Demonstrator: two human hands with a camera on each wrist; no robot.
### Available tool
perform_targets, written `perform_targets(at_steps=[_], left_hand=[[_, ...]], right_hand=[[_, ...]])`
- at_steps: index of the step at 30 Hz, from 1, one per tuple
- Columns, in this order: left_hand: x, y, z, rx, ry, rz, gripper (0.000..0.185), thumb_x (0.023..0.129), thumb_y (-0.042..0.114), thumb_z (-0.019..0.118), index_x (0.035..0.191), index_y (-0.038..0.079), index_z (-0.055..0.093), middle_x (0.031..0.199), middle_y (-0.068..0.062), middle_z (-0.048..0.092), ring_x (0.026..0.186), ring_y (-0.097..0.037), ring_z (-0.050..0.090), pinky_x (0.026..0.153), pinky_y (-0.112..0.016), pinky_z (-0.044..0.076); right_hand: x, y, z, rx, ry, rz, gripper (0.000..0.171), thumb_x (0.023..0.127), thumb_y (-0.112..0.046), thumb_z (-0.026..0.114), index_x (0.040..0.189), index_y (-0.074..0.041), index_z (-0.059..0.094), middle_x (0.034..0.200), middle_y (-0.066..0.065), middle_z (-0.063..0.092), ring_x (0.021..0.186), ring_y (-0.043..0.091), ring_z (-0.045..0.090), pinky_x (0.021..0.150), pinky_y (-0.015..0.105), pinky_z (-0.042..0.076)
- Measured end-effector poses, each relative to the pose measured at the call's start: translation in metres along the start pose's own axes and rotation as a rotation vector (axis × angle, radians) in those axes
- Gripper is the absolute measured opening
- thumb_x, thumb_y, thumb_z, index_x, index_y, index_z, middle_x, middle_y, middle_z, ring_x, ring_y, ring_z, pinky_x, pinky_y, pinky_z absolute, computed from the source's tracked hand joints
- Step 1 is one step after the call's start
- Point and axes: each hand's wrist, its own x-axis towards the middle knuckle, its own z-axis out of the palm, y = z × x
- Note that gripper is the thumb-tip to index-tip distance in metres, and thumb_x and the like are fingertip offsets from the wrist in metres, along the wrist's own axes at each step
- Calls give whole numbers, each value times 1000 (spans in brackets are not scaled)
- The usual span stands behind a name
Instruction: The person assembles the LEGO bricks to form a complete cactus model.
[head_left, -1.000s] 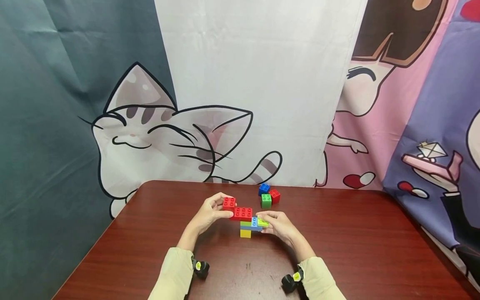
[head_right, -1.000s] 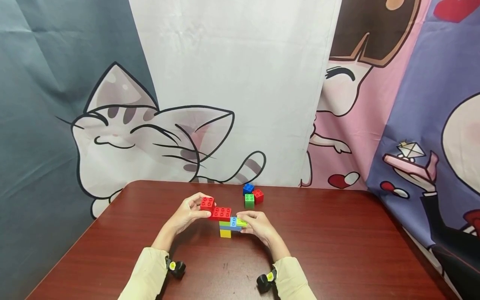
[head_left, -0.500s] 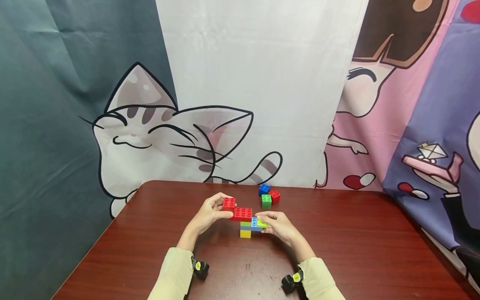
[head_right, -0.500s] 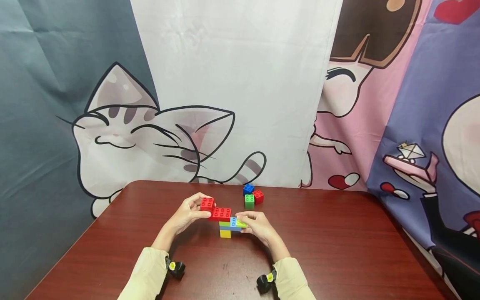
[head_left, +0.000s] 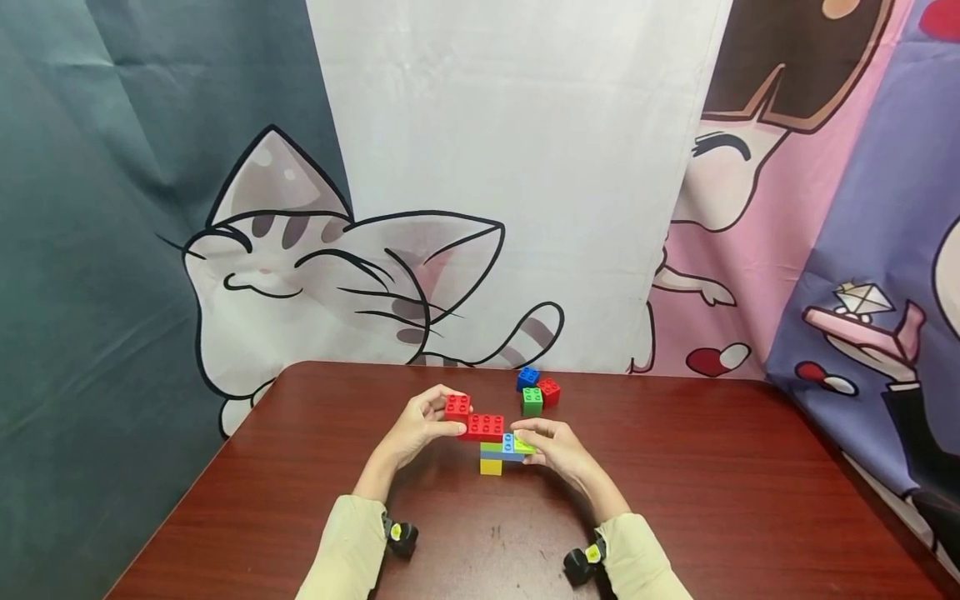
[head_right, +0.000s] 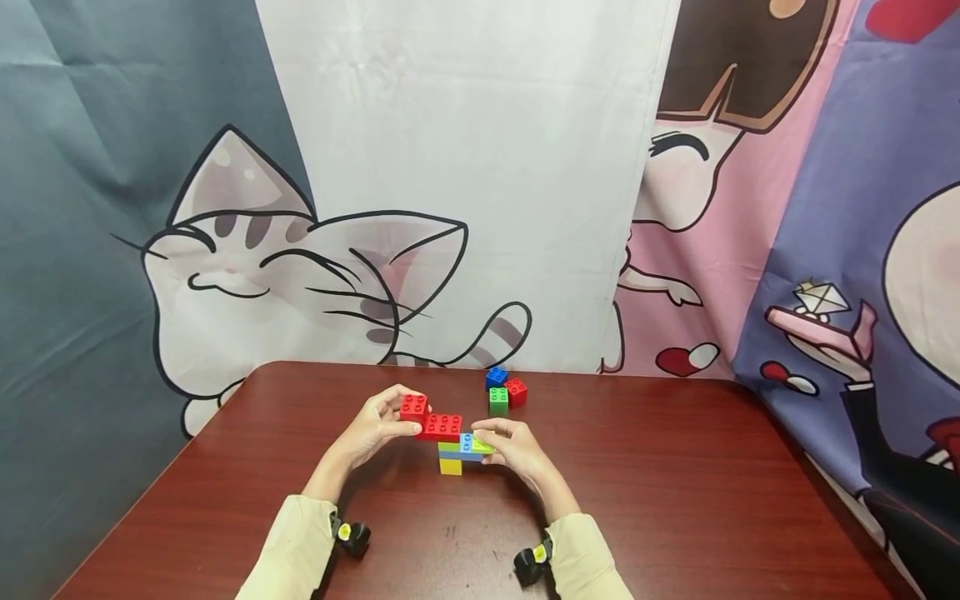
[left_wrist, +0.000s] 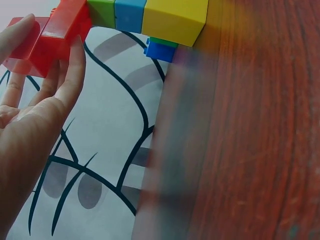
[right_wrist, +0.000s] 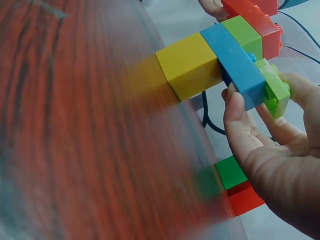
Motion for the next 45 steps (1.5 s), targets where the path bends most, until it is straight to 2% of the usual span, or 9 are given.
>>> perform_targets(at_steps=[4, 8, 15, 22, 29, 34, 37, 40, 45], left_hand=[[1, 1, 0, -4, 0, 2, 48, 82, 0, 71, 123, -7, 49, 122, -30, 57, 96, -12, 66, 82, -24, 58], [1, 1, 0, 3, -4, 6, 48, 82, 1, 71, 124, -8, 48, 123, -33, 56, 96, -12, 66, 83, -24, 57], [-1, 1, -2, 22, 3, -5, 47, 83, 2, 71, 124, -7, 50, 122, -32, 57, 96, -12, 66, 83, -24, 57], [-2, -1, -4, 42, 22, 2, 44, 83, 2, 71, 122, -4, 52, 121, -30, 58, 96, -13, 66, 83, -24, 57], [-3, -2, 2, 36, 11, -8, 46, 83, 2, 70, 124, -6, 50, 120, -27, 60, 95, -10, 67, 83, -24, 57], [-2, -1, 3, 33, 7, 9, 46, 83, 2, 70, 123, -7, 49, 123, -34, 57, 94, -9, 66, 82, -22, 57], [-1, 0, 2, 27, 5, 13, 46, 83, 2, 70, 123, -7, 49, 125, -37, 54, 95, -9, 66, 82, -22, 57], [0, 1, 2, 20, 5, 9, 47, 83, 2, 70, 123, -7, 49, 124, -35, 56, 95, -9, 66, 83, -23, 57], [-1, 0, 1, 19, 6, 10, 46, 83, 2, 70, 123, -7, 49, 123, -33, 57, 95, -10, 67, 83, -23, 57]], right_hand=[[1, 0, -1, 4, -3, 8, 49, 95, -25, 62, 130, 8, 53, 113, 10, 62, 85, 11, 62, 73, 19, 56], [2, 0, -1, -9, -1, 24, 50, 95, -27, 62, 131, 7, 53, 114, 11, 61, 85, 11, 61, 73, 19, 56], [5, 3, 0, -70, 15, 14, 48, 96, -28, 61, 130, 5, 55, 110, 8, 64, 85, 9, 61, 75, 20, 56], [8, 5, 1, -165, 49, -43, 45, 95, -31, 61, 126, 2, 61, 121, 14, 64, 95, 11, 62, 86, 29, 57], [9, 9, -1, -99, 211, -110, 37, 95, -24, 63, 123, 0, 63, 127, 19, 64, 111, 22, 64, 97, 34, 54], [14, 8, -4, -84, 353, -149, 36, 93, -21, 66, 122, 0, 64, 125, 19, 64, 103, 10, 63, 89, 19, 52], [19, 7, -6, -105, 421, -154, 39, 92, -23, 67, 125, -2, 63, 130, 18, 62, 111, 13, 60, 91, 18, 49], [23, 7, -9, -108, 446, -151, 42, 92, -19, 67, 130, -2, 59, 137, 18, 57, 125, 25, 54, 97, 22, 48], [29, 8, -12, -90, 439, -143, 48, 92, -9, 64, 137, 0, 51, 142, 22, 51, 132, 36, 47, 90, 15, 48]])
